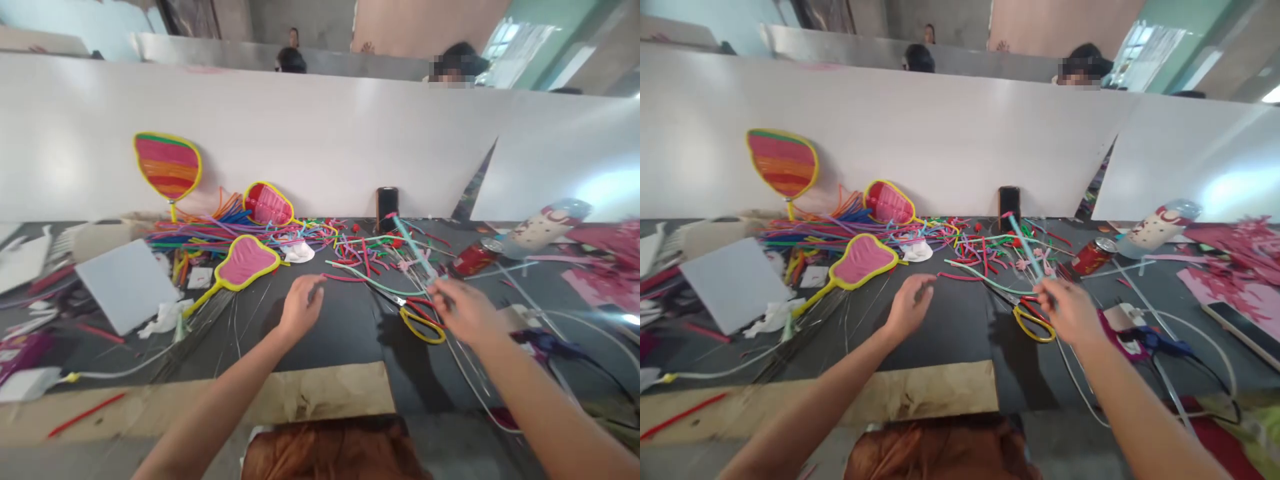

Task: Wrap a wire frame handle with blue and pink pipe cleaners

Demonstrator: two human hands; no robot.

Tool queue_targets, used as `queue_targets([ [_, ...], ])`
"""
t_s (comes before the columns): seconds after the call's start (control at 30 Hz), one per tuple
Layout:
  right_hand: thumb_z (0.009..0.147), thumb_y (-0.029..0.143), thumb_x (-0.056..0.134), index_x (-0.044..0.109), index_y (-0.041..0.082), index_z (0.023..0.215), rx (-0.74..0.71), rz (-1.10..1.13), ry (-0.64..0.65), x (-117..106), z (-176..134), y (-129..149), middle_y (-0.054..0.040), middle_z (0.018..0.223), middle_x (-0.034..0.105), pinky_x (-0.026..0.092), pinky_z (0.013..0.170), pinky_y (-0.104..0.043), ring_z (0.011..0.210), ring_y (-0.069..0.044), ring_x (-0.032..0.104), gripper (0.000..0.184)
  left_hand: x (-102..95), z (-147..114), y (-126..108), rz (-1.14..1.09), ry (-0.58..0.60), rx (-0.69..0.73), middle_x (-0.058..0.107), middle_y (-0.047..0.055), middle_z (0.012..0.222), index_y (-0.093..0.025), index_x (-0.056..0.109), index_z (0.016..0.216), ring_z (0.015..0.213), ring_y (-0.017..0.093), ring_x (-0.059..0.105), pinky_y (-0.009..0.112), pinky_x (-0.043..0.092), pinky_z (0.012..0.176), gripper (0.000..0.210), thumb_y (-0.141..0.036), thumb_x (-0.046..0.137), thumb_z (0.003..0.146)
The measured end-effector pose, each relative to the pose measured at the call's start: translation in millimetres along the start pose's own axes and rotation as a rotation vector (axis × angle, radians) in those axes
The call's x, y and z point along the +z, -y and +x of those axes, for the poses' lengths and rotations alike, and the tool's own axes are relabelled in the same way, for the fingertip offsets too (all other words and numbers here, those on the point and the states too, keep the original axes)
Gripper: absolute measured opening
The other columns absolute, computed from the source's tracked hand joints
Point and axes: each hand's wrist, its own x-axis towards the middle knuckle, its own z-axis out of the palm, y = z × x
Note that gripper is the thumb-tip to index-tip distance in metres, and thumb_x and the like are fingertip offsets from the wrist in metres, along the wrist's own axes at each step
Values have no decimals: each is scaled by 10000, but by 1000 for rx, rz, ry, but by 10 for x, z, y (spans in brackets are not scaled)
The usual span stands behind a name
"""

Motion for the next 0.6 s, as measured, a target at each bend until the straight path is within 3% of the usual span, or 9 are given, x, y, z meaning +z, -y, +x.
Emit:
queue_targets([
  [0.07, 733, 392, 642, 625, 211, 644, 24, 139, 165, 155, -409, -124, -54, 688, 638, 470, 465, -280, 555, -151, 564, 202, -71, 73, -8, -91, -69, -125, 604, 112, 1082, -158, 559, 1092, 981, 181, 585, 337, 474, 865, 267, -244, 431, 874],
  [0.13, 717, 466, 622, 602, 203, 622, 139, 391, 351, 320, -707, -219, -40, 643, 611, 395, 404, -251, 477, -114, 498, 280, -142, 129, 9, -227, -32, -276, 587, 122, 1122, -158, 508, 1168, 954, 172, 607, 298, 500, 792, 331, -320, 411, 896],
  [0.2, 657, 478, 686, 598, 195, 592, 276, 603, 526, 466, -892, -270, -9, 573, 564, 336, 392, -221, 441, -82, 436, 304, -201, 148, 41, -350, 26, -454, 581, 120, 1127, -163, 463, 1220, 872, 148, 634, 257, 512, 698, 383, -370, 361, 914],
  [0.3, 660, 477, 706, 610, 183, 581, 377, 696, 694, 614, -1019, -284, 16, 501, 508, 305, 403, -204, 427, -65, 396, 319, -251, 104, 102, -367, 76, -591, 579, 118, 1143, -160, 460, 1229, 812, 131, 646, 222, 504, 628, 397, -375, 348, 915],
  [0.4, 680, 472, 698, 621, 180, 611, 428, 681, 770, 682, -1077, -275, 13, 533, 542, 325, 419, -196, 434, -58, 415, 310, -262, 42, 158, -165, 164, -547, 641, 104, 1052, -140, 537, 1166, 789, 150, 650, 241, 502, 645, 346, -280, 439, 865],
  [0.5, 694, 523, 670, 619, 189, 655, 437, 611, 881, 685, -1119, -291, -16, 658, 626, 400, 466, -208, 479, -74, 495, 340, -252, 32, 185, 137, 251, -382, 692, 69, 927, -161, 640, 1035, 842, 185, 644, 282, 489, 751, 286, -168, 461, 813],
  [0.6, 726, 561, 613, 645, 228, 801, 309, 447, 1004, 606, -1102, -359, -32, 777, 673, 477, 542, -262, 588, -141, 608, 342, -228, 63, 196, 323, 301, -259, 693, 63, 982, -190, 676, 983, 943, 209, 623, 306, 465, 832, 302, -142, 430, 817],
])
